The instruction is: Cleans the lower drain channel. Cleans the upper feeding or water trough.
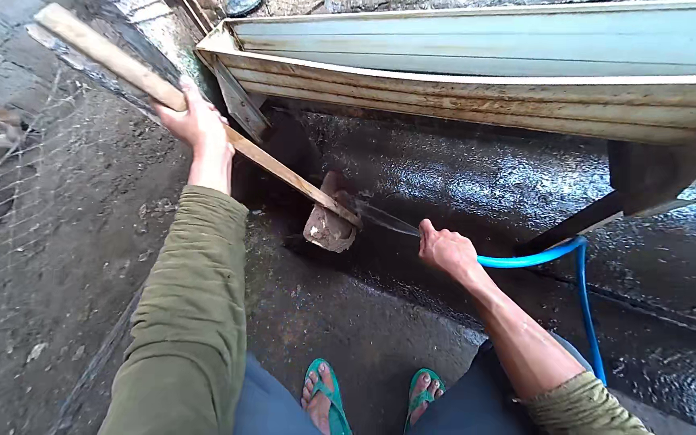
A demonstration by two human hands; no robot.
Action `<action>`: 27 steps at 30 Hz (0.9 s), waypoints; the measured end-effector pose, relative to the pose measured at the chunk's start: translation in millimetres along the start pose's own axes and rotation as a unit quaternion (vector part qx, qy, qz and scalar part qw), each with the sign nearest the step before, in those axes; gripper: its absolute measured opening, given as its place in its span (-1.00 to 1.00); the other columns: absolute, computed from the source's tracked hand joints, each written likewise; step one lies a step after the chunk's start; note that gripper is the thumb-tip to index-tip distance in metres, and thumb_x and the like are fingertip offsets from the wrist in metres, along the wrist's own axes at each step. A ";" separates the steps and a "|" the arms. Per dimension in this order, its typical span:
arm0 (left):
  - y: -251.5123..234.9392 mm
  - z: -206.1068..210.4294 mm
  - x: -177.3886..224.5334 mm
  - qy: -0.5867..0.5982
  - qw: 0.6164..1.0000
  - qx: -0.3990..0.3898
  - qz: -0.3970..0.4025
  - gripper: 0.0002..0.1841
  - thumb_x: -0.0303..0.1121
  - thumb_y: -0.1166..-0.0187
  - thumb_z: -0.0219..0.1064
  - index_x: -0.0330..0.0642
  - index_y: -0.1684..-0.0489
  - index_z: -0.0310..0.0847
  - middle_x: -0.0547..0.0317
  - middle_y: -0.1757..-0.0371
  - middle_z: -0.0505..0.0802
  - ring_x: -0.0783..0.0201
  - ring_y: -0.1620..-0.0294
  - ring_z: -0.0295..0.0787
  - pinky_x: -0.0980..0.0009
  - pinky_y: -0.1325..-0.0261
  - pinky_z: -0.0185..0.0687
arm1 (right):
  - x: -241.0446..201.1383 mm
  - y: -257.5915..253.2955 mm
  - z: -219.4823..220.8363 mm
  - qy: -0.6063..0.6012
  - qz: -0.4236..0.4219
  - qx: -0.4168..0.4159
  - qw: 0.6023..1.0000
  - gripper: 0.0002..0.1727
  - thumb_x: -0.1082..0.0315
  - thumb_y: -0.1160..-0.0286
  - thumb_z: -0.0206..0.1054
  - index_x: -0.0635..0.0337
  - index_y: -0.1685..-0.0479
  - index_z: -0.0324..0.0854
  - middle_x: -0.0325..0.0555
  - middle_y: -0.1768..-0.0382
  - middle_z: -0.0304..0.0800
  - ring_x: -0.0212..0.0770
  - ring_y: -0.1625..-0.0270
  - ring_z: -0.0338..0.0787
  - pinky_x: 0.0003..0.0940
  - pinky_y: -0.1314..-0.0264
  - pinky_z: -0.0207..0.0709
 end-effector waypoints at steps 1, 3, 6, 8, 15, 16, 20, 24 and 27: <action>-5.7 -7.8 1.5 0.002 1.000 0.017 0.003 -0.47 -0.13 -0.80 0.23 -0.21 -0.54 0.10 0.22 0.47 0.56 0.33 0.62 0.58 0.37 0.49 0.68 | 0.8 -2.5 1.7 0.000 -0.001 -0.004 1.000 -0.50 0.13 -0.81 -0.12 -0.03 -0.67 0.27 0.24 -0.16 0.79 0.29 -0.28 0.79 0.27 -0.17 0.61; -18.2 -25.5 2.3 0.014 0.999 0.052 0.005 -0.46 -0.13 -0.80 0.24 -0.18 -0.55 0.08 0.20 0.44 0.55 0.34 0.63 0.56 0.39 0.52 0.67 | 3.0 -7.6 4.7 -0.002 0.000 -0.011 1.000 -0.49 0.13 -0.79 -0.10 -0.03 -0.67 0.28 0.24 -0.17 0.79 0.29 -0.28 0.79 0.26 -0.17 0.62; -33.2 -52.4 4.9 0.028 0.996 0.084 0.005 -0.45 -0.14 -0.82 0.19 -0.11 -0.61 0.00 0.22 0.44 0.52 0.35 0.61 0.53 0.39 0.50 0.64 | 7.1 -16.2 5.5 -0.010 -0.002 -0.012 1.000 -0.49 0.13 -0.79 -0.10 -0.03 -0.67 0.27 0.24 -0.16 0.79 0.29 -0.28 0.79 0.26 -0.17 0.62; -37.8 -69.5 8.6 0.032 0.994 0.109 -0.007 -0.48 -0.12 -0.84 0.17 -0.05 -0.59 -0.01 0.24 0.43 0.49 0.37 0.62 0.51 0.41 0.50 0.62 | 10.7 -23.4 6.5 -0.017 -0.008 -0.020 1.000 -0.49 0.12 -0.80 -0.11 -0.03 -0.67 0.27 0.25 -0.18 0.79 0.30 -0.29 0.79 0.29 -0.18 0.60; -54.4 -121.8 10.9 0.023 0.986 0.160 -0.040 -0.62 -0.07 -0.86 0.11 0.06 -0.43 0.08 0.30 0.48 0.48 0.42 0.64 0.52 0.42 0.53 0.63 | 14.6 -40.8 3.9 -0.043 -0.024 -0.026 0.998 -0.48 0.10 -0.82 -0.15 -0.04 -0.69 0.26 0.25 -0.22 0.77 0.30 -0.32 0.77 0.29 -0.23 0.59; -56.3 -125.8 11.0 0.018 0.986 0.161 -0.044 -0.64 -0.06 -0.86 0.09 0.08 -0.41 0.08 0.31 0.48 0.47 0.43 0.65 0.51 0.43 0.54 0.62 | 14.0 -41.5 2.8 -0.044 -0.025 -0.027 0.998 -0.48 0.10 -0.82 -0.15 -0.04 -0.69 0.26 0.25 -0.23 0.77 0.30 -0.33 0.77 0.29 -0.23 0.59; -61.5 -139.1 8.2 0.000 0.984 0.170 -0.051 -0.65 -0.05 -0.87 0.06 0.06 -0.41 0.09 0.31 0.49 0.48 0.43 0.66 0.52 0.42 0.54 0.63 | 13.9 -44.5 2.5 -0.044 -0.032 -0.034 0.998 -0.48 0.10 -0.82 -0.15 -0.06 -0.69 0.27 0.24 -0.23 0.77 0.29 -0.33 0.77 0.29 -0.24 0.59; -61.7 -144.8 8.6 0.009 0.982 0.181 -0.052 -0.65 -0.08 -0.88 0.05 0.06 -0.44 0.08 0.30 0.47 0.47 0.43 0.62 0.53 0.41 0.49 0.65 | 13.9 -45.7 3.3 -0.048 -0.035 -0.034 0.998 -0.49 0.10 -0.82 -0.15 -0.07 -0.67 0.29 0.22 -0.22 0.78 0.28 -0.33 0.77 0.29 -0.23 0.59; -61.1 -146.6 9.6 -0.003 0.979 0.197 -0.056 -0.66 -0.08 -0.88 0.06 0.05 -0.42 0.09 0.28 0.44 0.47 0.44 0.62 0.51 0.43 0.51 0.63 | 14.9 -45.3 3.4 -0.050 -0.031 -0.030 0.998 -0.48 0.09 -0.82 -0.15 -0.07 -0.68 0.28 0.24 -0.22 0.78 0.29 -0.33 0.77 0.29 -0.23 0.59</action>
Point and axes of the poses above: each hand's wrist, its own y-axis away from the middle knuckle, its own z-axis out of the palm, x = y × z, the point moved 7 cm from there along -y, towards the middle knuckle
